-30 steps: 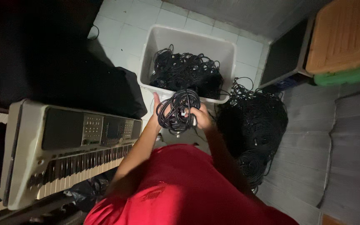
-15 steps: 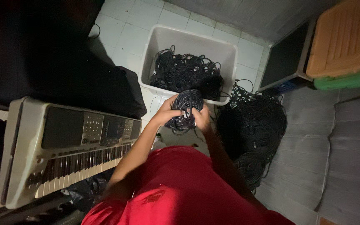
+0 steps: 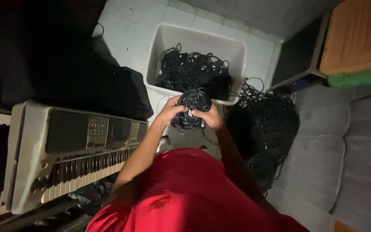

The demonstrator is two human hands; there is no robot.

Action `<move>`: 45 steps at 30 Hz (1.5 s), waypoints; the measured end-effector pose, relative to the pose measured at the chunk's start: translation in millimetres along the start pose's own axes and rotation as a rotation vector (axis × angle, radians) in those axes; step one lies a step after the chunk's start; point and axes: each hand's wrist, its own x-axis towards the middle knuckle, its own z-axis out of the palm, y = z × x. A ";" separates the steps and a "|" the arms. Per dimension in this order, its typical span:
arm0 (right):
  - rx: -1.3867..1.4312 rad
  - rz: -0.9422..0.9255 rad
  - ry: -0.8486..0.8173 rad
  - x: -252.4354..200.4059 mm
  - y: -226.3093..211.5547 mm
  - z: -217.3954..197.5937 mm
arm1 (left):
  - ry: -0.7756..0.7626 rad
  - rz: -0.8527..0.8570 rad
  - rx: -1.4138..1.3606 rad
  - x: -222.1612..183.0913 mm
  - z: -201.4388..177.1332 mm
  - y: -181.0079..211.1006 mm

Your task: The person sorts through and coils multiple long black cables into a white plastic bin and onto the floor.

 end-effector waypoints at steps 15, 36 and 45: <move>0.272 0.039 0.099 -7.5 -11.0 20.3 | -0.115 0.143 0.108 8.2 -23.6 -33.2; 0.260 -0.023 0.403 27.6 45.2 48.0 | 0.443 -0.105 -0.134 -24.7 -33.2 -49.5; 0.218 0.022 0.515 46.4 75.1 78.2 | 0.464 -0.047 -0.122 -20.3 -69.4 -24.6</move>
